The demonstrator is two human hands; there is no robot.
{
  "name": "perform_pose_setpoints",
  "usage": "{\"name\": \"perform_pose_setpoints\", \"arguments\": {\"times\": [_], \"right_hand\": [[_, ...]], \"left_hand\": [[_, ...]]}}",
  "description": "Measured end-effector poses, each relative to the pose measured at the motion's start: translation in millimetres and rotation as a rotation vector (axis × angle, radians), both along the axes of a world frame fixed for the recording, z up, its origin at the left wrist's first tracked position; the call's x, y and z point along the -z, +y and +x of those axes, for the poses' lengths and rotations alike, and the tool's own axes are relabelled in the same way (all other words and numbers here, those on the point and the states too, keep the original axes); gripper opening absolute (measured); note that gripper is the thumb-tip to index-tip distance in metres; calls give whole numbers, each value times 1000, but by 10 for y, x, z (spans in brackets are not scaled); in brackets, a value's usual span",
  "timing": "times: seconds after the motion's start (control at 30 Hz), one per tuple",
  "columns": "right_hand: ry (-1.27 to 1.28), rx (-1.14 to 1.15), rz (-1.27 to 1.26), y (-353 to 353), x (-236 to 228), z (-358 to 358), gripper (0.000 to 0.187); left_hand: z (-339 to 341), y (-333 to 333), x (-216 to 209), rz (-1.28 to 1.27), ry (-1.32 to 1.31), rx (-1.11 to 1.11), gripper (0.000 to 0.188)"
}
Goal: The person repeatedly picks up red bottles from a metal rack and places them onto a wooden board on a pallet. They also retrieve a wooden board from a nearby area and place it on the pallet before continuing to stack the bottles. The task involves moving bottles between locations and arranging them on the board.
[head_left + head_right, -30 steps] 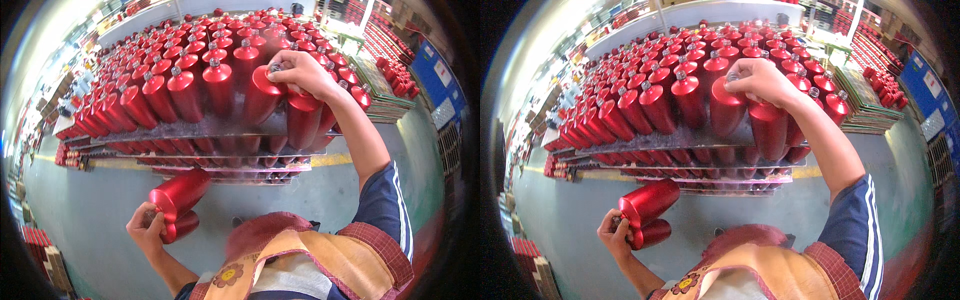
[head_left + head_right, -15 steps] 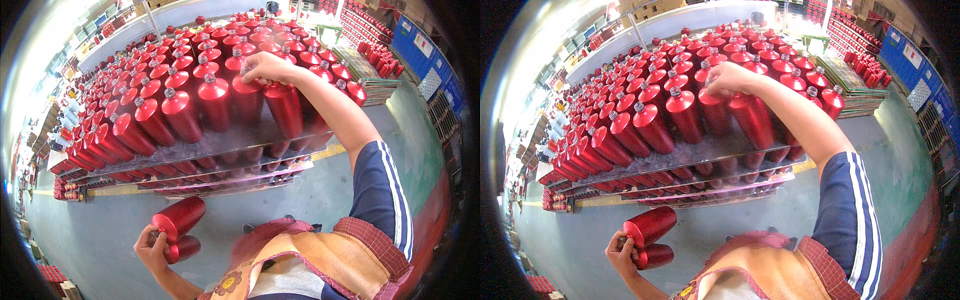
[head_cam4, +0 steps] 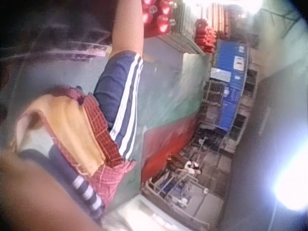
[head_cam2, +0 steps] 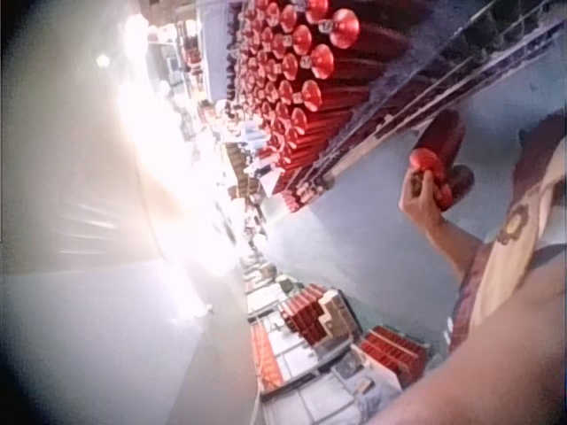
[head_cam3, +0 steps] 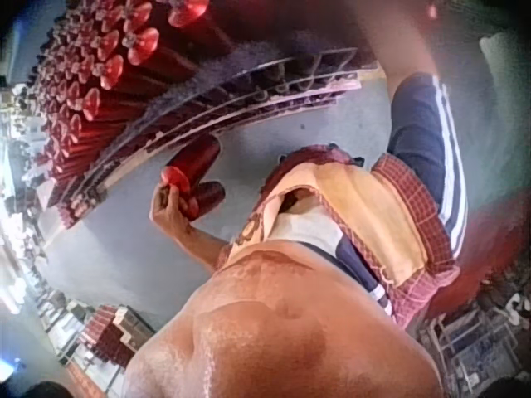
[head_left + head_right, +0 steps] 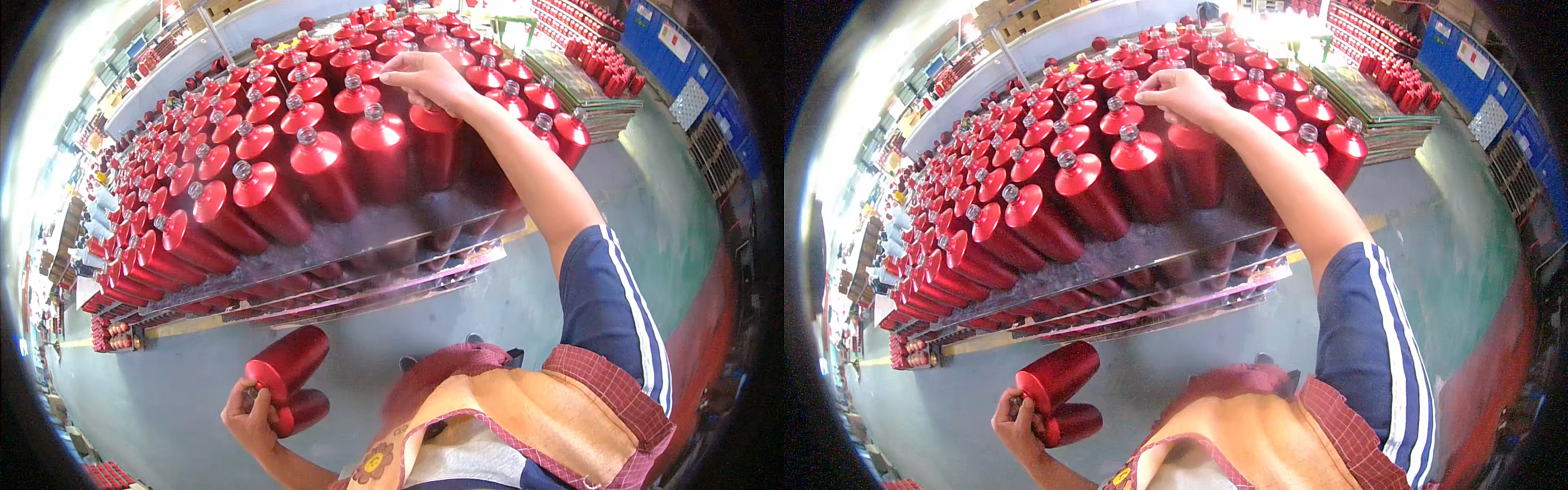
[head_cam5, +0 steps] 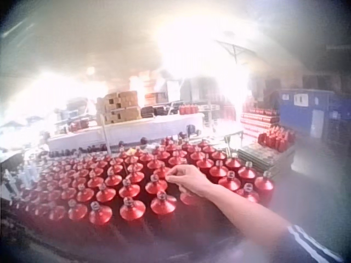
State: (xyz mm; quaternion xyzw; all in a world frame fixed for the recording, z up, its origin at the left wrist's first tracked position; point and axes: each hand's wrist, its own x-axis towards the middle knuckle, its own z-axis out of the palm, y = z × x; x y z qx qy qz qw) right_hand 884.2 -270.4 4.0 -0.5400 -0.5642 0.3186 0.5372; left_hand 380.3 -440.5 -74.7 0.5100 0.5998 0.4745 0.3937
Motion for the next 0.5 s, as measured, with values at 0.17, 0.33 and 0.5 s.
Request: {"name": "perform_pose_setpoints", "arguments": {"times": [0.17,0.33,0.5], "right_hand": [[-14,43,127,98,214,134,21],[-195,363,554,-272,64,71,27],[-210,304,549,-985,165,-4,46]], "left_hand": [[204,83,-196,-9,45,43,20],[417,235,-371,54,76,248,22],[787,368,-510,92,65,402,22]]}}
